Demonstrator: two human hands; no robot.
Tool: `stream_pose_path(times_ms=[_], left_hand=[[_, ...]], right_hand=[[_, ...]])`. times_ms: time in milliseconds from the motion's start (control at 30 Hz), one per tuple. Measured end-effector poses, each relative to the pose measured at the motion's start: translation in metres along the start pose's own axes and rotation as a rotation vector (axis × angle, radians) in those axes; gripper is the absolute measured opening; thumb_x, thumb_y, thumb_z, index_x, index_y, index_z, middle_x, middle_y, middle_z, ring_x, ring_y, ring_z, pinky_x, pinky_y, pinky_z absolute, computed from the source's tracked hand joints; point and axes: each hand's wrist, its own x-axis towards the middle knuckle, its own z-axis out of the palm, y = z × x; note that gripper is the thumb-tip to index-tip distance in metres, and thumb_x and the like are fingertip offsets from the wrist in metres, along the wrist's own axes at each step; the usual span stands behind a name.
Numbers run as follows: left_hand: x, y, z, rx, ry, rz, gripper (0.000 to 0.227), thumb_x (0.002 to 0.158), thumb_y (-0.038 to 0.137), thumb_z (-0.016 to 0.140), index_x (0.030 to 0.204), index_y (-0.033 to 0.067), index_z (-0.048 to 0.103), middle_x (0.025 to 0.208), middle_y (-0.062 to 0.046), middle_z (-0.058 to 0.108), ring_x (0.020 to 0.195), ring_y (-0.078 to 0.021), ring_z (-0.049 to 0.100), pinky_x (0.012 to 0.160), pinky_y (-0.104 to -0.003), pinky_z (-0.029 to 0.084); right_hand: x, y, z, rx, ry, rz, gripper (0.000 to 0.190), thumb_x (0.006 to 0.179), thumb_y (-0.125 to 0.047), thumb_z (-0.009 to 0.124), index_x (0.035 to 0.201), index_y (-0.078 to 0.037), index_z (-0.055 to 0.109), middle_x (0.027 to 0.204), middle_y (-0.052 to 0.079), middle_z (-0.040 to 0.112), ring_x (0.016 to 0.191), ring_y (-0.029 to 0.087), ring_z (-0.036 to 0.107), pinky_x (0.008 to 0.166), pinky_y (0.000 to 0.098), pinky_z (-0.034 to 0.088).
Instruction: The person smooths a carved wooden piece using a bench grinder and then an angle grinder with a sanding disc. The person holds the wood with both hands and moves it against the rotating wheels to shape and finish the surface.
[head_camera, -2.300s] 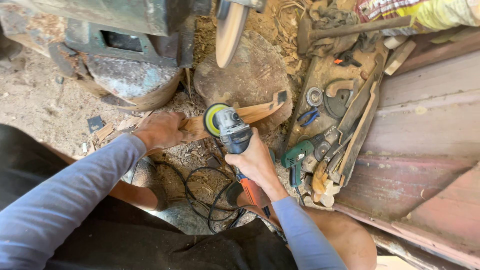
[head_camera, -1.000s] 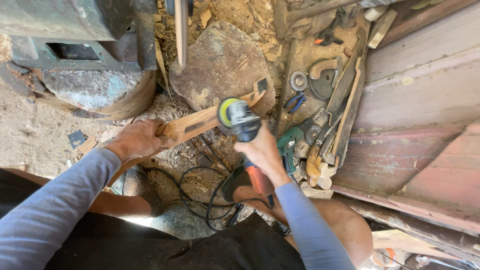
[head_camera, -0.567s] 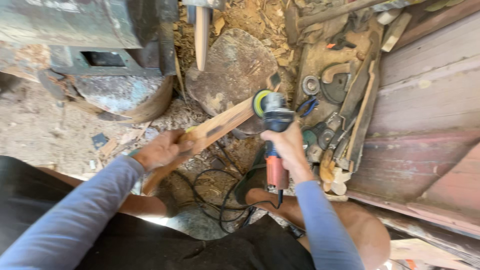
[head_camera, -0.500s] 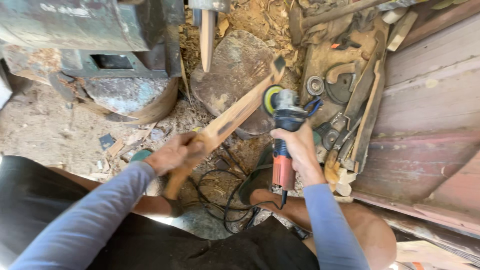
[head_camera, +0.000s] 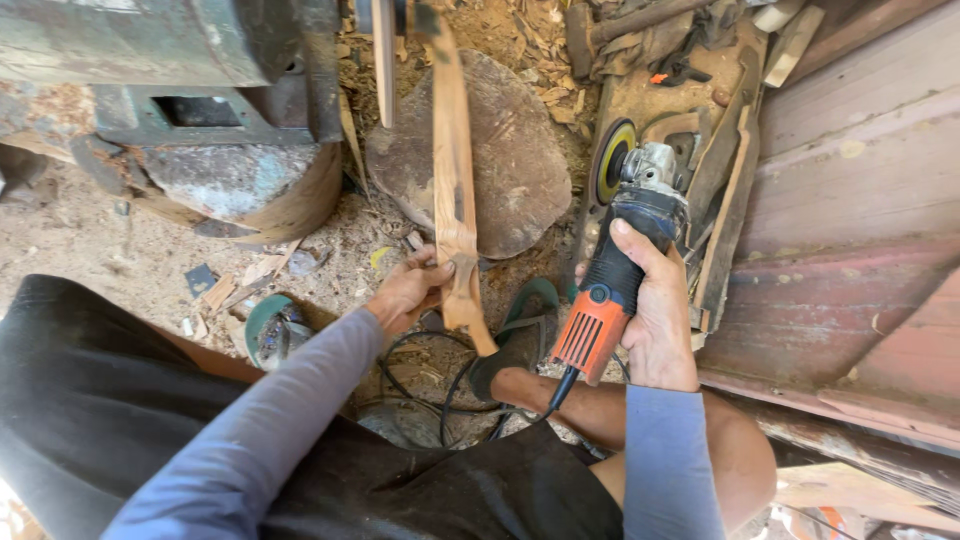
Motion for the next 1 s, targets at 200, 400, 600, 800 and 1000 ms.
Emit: stream_pose_path(times_ms=[200, 400, 600, 800, 1000], left_hand=[[0.032, -0.044, 0.042, 0.392, -0.035, 0.055, 0.032, 0.103, 0.011, 0.061, 0.134, 0.0046, 0.061, 0.1, -0.015, 0.074, 0.077, -0.0208, 0.069, 0.069, -0.036, 0.06], [0.033, 0.021, 0.034, 1.243, 0.407, 0.386, 0.029, 0.108, 0.02, 0.045, 0.123, 0.0199, 0.069, 0.105, 0.0, 0.072, 0.053, -0.0231, 0.061, 0.045, -0.039, 0.05], [0.083, 0.129, 0.015, 1.701, 0.684, 0.827, 0.074, 0.082, -0.009, 0.055, 0.151, 0.0098, 0.038, 0.162, -0.019, 0.022, 0.146, -0.0362, 0.026, 0.109, -0.06, 0.04], [0.112, 0.157, 0.009, 2.041, 0.638, 0.749, 0.089, 0.082, -0.019, 0.045, 0.16, 0.0235, 0.034, 0.172, -0.005, 0.001, 0.155, -0.0312, -0.002, 0.118, -0.063, 0.029], [0.074, 0.157, 0.024, 2.002, 0.478, 0.59, 0.058, 0.093, -0.005, 0.045, 0.148, 0.0144, 0.048, 0.156, -0.019, 0.03, 0.143, -0.0423, 0.03, 0.12, -0.06, 0.033]], right_hand=[[0.004, -0.003, -0.012, 0.041, -0.001, 0.016, 0.034, 0.083, -0.017, 0.076, 0.11, -0.003, 0.062, 0.081, 0.011, 0.066, 0.06, 0.028, 0.07, 0.052, 0.0414, 0.06], [0.007, 0.003, -0.027, 0.121, 0.024, 0.066, 0.034, 0.083, -0.016, 0.076, 0.109, 0.0, 0.062, 0.082, 0.014, 0.068, 0.069, 0.03, 0.072, 0.062, 0.0449, 0.063], [0.005, 0.004, -0.036, 0.175, -0.033, 0.06, 0.032, 0.081, -0.013, 0.074, 0.106, 0.001, 0.062, 0.086, 0.015, 0.07, 0.076, 0.033, 0.075, 0.07, 0.0488, 0.064], [0.004, 0.002, -0.037, 0.094, -0.005, 0.023, 0.033, 0.08, -0.011, 0.074, 0.109, 0.001, 0.063, 0.085, 0.017, 0.07, 0.069, 0.031, 0.072, 0.064, 0.0468, 0.063], [0.007, 0.0, -0.039, 0.093, 0.012, 0.027, 0.033, 0.081, -0.011, 0.074, 0.11, 0.001, 0.062, 0.084, 0.016, 0.07, 0.068, 0.03, 0.071, 0.062, 0.045, 0.062]])
